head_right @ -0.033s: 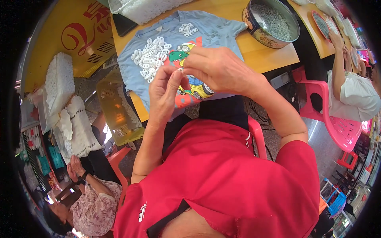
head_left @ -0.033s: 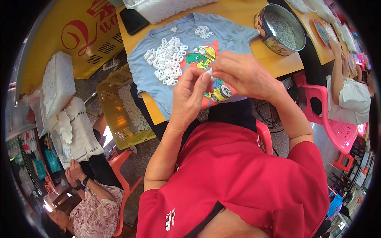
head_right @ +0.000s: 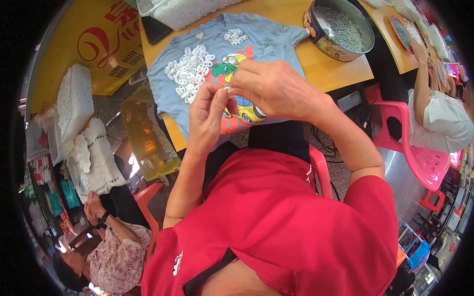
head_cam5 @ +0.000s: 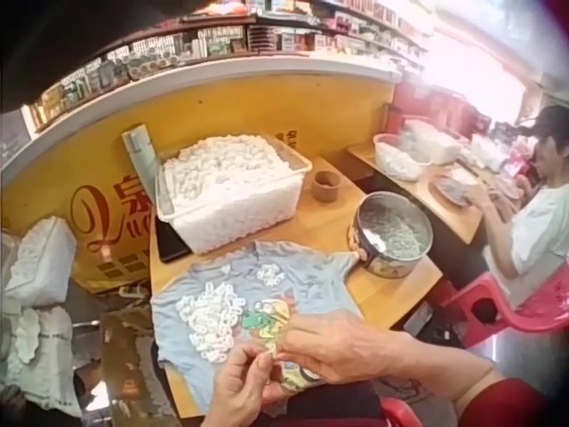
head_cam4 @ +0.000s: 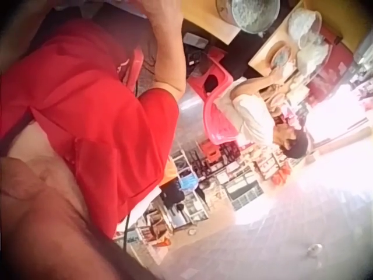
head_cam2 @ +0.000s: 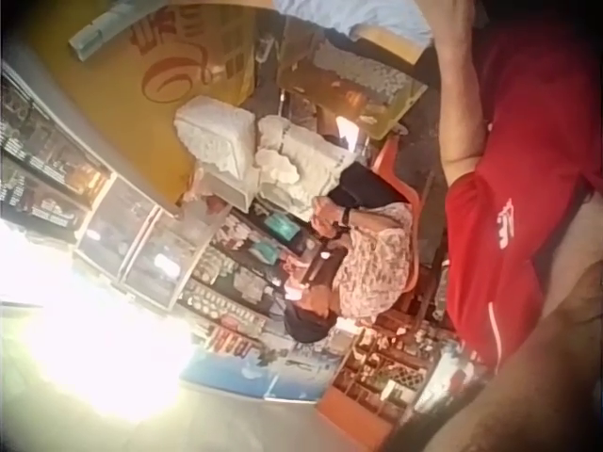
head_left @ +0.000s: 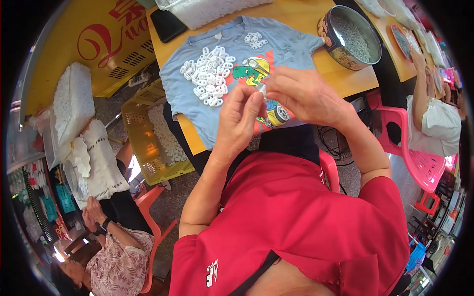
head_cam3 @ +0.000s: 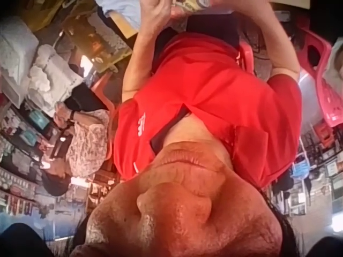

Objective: Attaching small white plastic rings to colorful character-shaped tags at a manual workstation.

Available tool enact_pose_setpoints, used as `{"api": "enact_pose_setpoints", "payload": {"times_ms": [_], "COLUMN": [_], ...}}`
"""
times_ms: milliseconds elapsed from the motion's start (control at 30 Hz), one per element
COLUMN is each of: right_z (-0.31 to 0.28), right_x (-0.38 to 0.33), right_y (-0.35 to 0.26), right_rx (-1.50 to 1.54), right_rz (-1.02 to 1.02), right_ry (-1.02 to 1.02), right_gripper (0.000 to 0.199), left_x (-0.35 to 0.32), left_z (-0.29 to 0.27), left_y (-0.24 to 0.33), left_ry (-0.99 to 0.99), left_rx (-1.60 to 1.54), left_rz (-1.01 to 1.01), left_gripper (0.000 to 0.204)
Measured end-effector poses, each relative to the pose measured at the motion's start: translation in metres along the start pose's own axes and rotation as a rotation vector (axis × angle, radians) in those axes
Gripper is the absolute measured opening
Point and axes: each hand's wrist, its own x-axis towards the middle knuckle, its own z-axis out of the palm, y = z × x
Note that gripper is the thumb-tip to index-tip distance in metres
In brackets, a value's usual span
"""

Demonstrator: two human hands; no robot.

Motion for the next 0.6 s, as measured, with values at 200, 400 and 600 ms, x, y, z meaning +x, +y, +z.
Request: {"api": "enact_pose_setpoints", "payload": {"times_ms": [200,400,600], "right_z": [0.005,0.023,0.037], "right_x": [-0.012,-0.018,-0.015], "right_y": [-0.011,-0.012,-0.007], "right_rx": [0.089,0.210,0.240], "right_rz": [-0.031,0.053,0.216], "right_ry": [-0.010,0.126,0.169], "right_gripper": [0.011,0.006,0.004], "left_x": [-0.013,-0.016,-0.009], "left_z": [0.005,0.022,0.029], "left_y": [-0.009,-0.020,-0.026], "left_ry": [-0.017,0.166,0.275], "left_rx": [0.138,0.209,0.239], "left_rz": [0.087,0.250,0.247], "left_gripper": [0.015,0.010,0.011]}}
